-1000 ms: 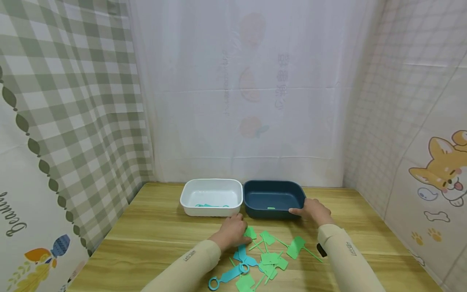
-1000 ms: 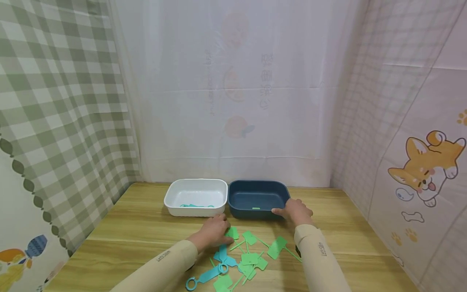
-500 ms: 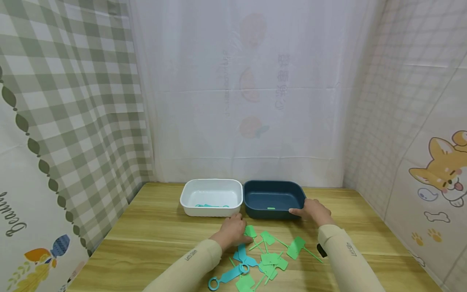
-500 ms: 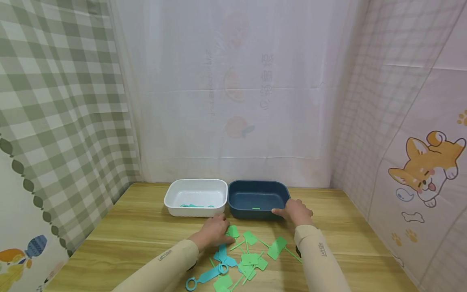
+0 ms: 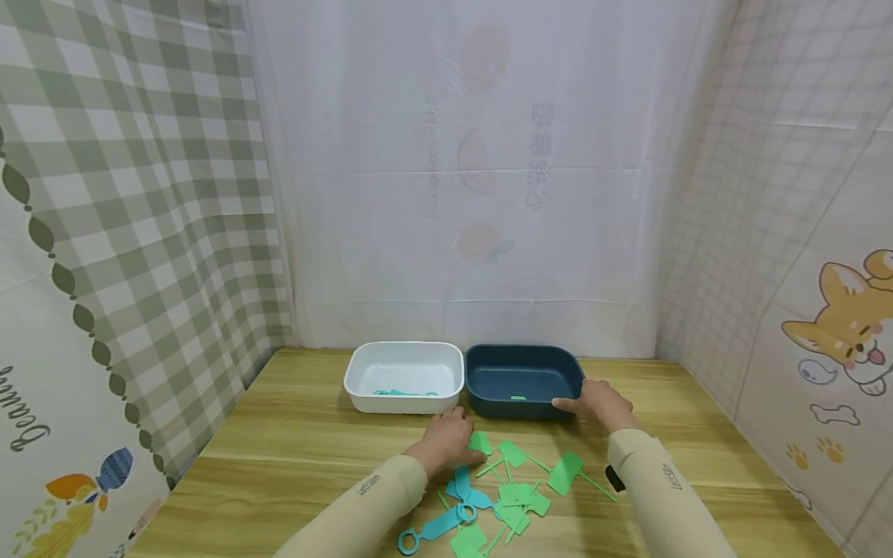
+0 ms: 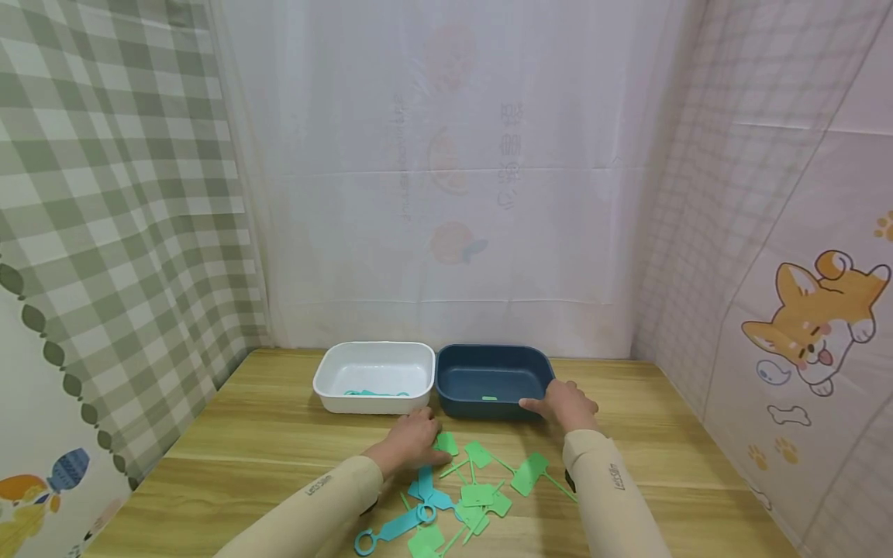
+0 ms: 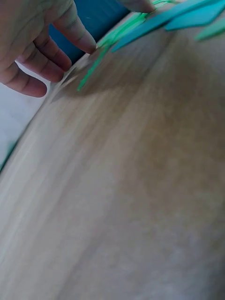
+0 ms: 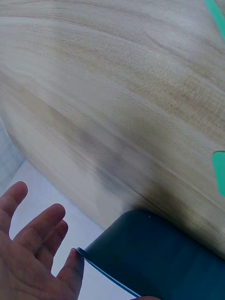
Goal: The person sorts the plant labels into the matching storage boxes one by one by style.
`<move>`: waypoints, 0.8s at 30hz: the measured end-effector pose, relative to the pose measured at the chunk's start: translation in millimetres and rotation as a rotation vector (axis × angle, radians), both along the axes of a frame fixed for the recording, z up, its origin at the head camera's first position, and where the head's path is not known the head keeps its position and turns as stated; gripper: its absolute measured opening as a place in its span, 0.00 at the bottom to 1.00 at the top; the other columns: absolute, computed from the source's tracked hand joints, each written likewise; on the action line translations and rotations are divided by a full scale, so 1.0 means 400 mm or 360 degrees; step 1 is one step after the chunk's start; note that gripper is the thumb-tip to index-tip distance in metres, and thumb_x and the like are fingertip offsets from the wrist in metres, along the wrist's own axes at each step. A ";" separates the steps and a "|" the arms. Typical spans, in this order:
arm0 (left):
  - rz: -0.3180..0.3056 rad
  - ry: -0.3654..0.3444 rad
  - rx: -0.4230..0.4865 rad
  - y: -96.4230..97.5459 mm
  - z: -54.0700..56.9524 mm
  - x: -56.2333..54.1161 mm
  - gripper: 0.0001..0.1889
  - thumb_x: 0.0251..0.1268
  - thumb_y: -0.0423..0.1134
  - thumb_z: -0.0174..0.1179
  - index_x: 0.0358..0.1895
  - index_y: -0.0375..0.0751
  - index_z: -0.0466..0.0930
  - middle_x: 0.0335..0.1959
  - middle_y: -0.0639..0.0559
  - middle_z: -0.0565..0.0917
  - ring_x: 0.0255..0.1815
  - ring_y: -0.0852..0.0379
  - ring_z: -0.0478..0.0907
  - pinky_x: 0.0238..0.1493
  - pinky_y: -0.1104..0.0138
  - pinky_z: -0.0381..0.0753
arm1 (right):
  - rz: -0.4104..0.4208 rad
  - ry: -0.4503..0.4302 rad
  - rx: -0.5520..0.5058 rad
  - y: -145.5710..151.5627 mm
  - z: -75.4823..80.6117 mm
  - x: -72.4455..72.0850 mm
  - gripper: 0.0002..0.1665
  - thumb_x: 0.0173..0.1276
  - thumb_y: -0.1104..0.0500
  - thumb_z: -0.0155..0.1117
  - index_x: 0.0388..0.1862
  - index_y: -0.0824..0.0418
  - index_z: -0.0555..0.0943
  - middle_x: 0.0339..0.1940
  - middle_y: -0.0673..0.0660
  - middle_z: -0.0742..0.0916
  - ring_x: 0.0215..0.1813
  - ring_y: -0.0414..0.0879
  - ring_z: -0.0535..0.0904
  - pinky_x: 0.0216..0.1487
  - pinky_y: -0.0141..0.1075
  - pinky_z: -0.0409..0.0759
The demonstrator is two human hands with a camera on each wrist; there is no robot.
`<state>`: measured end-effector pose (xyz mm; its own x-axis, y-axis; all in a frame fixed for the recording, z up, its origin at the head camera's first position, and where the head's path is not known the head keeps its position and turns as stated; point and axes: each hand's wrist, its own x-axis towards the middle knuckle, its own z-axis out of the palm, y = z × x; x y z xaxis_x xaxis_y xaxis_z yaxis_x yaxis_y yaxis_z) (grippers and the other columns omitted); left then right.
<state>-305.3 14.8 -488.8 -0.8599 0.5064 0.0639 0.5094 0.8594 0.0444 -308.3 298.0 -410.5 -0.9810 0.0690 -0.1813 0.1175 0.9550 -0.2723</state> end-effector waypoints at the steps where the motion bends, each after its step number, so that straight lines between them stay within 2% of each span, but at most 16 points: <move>1: 0.0003 0.0005 -0.0007 0.001 -0.001 0.000 0.29 0.55 0.66 0.67 0.45 0.43 0.83 0.38 0.51 0.74 0.44 0.53 0.71 0.45 0.59 0.74 | 0.0003 0.0000 0.0001 0.000 -0.001 -0.001 0.52 0.67 0.31 0.60 0.62 0.78 0.71 0.61 0.83 0.71 0.60 0.73 0.72 0.48 0.65 0.73; 6: -0.0010 0.0037 0.0006 0.003 -0.004 -0.003 0.28 0.54 0.64 0.68 0.43 0.42 0.83 0.38 0.50 0.74 0.44 0.52 0.72 0.45 0.58 0.75 | 0.0006 0.0002 0.0001 0.000 -0.002 -0.002 0.51 0.67 0.31 0.59 0.62 0.78 0.72 0.61 0.83 0.71 0.60 0.73 0.72 0.47 0.65 0.74; 11: -0.0072 0.0084 0.0019 -0.002 0.007 -0.009 0.28 0.53 0.65 0.68 0.41 0.42 0.83 0.38 0.51 0.74 0.42 0.54 0.72 0.45 0.60 0.76 | 0.0001 0.0007 -0.0001 0.000 0.000 0.000 0.50 0.67 0.31 0.60 0.61 0.78 0.73 0.61 0.83 0.72 0.59 0.73 0.73 0.47 0.64 0.74; 15: -0.0117 0.0135 0.0007 -0.009 0.025 -0.008 0.27 0.52 0.65 0.68 0.38 0.43 0.84 0.37 0.51 0.75 0.40 0.55 0.73 0.44 0.62 0.76 | -0.0002 0.0011 0.0006 0.001 0.000 0.000 0.50 0.66 0.31 0.60 0.61 0.77 0.73 0.61 0.82 0.72 0.59 0.72 0.73 0.47 0.63 0.75; 20: -0.0144 0.0122 0.0016 -0.017 0.052 0.002 0.24 0.50 0.64 0.71 0.34 0.46 0.83 0.41 0.52 0.76 0.42 0.56 0.74 0.44 0.64 0.77 | -0.0008 -0.0002 0.0004 0.001 0.000 -0.001 0.51 0.67 0.30 0.59 0.61 0.77 0.73 0.61 0.83 0.72 0.59 0.72 0.73 0.47 0.63 0.75; 24: -0.0220 0.0134 0.0049 -0.016 0.079 0.007 0.22 0.49 0.62 0.72 0.35 0.48 0.85 0.43 0.53 0.77 0.43 0.57 0.75 0.43 0.66 0.78 | -0.0009 -0.0004 0.0006 0.000 0.000 -0.001 0.51 0.67 0.31 0.59 0.61 0.78 0.73 0.61 0.82 0.72 0.59 0.72 0.73 0.48 0.64 0.74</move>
<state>-302.5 8.4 -457.1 -0.7733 0.6160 0.1504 0.6255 0.7799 0.0217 -308.7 298.1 -410.4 -0.9801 0.0750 -0.1837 0.1234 0.9554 -0.2682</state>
